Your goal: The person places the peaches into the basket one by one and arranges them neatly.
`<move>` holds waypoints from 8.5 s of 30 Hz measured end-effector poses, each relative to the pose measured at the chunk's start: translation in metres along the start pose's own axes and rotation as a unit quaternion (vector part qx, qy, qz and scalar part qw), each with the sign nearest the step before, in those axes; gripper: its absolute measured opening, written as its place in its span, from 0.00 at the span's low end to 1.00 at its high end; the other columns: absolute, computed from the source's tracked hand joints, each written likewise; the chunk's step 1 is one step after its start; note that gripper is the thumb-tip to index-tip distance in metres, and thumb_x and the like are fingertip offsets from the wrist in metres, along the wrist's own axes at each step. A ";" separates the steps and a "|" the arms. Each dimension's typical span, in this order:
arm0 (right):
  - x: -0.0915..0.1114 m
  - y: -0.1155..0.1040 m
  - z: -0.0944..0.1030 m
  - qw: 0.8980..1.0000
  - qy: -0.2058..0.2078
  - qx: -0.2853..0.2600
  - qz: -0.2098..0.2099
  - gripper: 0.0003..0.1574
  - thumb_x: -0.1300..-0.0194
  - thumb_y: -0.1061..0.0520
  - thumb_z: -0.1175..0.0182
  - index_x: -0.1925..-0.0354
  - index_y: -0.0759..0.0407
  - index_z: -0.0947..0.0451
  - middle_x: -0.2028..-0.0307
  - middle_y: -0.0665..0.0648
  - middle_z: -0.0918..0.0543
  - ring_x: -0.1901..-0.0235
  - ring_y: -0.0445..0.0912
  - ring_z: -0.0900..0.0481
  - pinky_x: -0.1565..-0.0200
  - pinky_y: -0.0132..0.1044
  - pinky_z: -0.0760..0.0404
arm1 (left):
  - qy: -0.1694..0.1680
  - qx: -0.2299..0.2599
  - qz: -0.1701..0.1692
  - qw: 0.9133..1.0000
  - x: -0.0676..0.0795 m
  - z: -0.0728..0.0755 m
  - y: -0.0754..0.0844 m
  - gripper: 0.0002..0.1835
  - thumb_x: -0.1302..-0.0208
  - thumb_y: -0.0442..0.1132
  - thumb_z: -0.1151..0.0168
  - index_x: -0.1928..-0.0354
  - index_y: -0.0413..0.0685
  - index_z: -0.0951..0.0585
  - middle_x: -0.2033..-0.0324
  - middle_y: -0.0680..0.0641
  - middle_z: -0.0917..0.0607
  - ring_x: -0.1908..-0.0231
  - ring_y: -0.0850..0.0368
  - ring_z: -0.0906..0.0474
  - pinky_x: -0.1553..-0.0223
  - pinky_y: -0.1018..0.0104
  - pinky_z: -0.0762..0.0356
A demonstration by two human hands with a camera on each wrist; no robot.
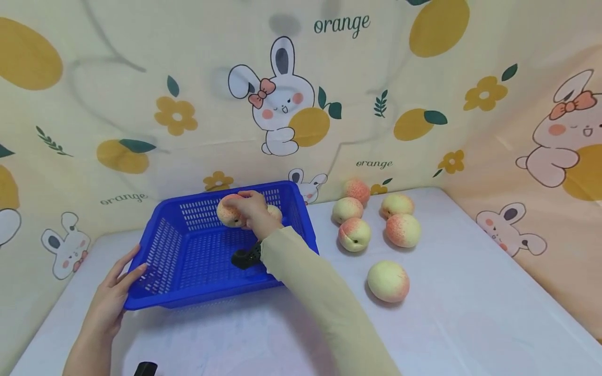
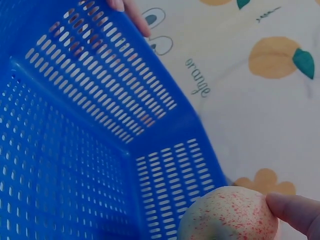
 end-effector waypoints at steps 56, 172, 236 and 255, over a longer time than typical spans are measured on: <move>0.007 -0.016 0.039 1.000 0.004 -0.005 -0.012 0.30 0.39 0.57 0.38 0.40 0.65 0.29 0.35 0.63 0.32 0.34 0.59 0.35 0.37 0.49 0.29 | 0.001 -0.008 0.005 1.000 -0.001 0.002 -0.002 0.36 0.31 0.59 0.51 0.25 0.72 0.52 0.29 0.32 0.45 0.36 0.36 0.37 0.57 0.66 0.17; 0.066 0.065 0.221 0.989 0.098 -0.101 -0.035 0.53 0.36 0.62 0.42 0.24 0.52 0.62 0.30 0.62 0.50 0.38 0.53 0.42 0.38 0.50 0.33 | -0.006 0.018 0.007 1.000 -0.002 -0.001 -0.004 0.36 0.31 0.60 0.52 0.26 0.73 0.53 0.27 0.34 0.52 0.32 0.32 0.44 0.39 0.46 0.41; 0.051 -0.024 0.104 0.997 0.020 -0.049 0.050 0.44 0.41 0.65 0.38 0.30 0.52 0.43 0.35 0.58 0.37 0.39 0.53 0.37 0.40 0.59 0.31 | -0.010 0.025 -0.007 1.000 -0.001 -0.004 -0.001 0.34 0.29 0.57 0.53 0.25 0.70 0.52 0.26 0.34 0.54 0.32 0.30 0.47 0.35 0.38 0.43; 0.037 -0.012 0.062 0.996 -0.055 0.069 0.029 0.43 0.41 0.60 0.35 0.31 0.55 0.41 0.36 0.61 0.35 0.57 0.49 0.28 0.62 0.42 0.19 | -0.003 0.021 -0.009 1.000 0.002 0.000 0.000 0.35 0.30 0.58 0.52 0.25 0.71 0.51 0.26 0.35 0.55 0.32 0.32 0.46 0.34 0.38 0.45</move>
Point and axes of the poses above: each hand's wrist, its own x-axis away from the middle knuckle, its own z-axis out of the back of the hand, y = z × x, the point moved 4 cm from there along -x, towards the middle knuckle
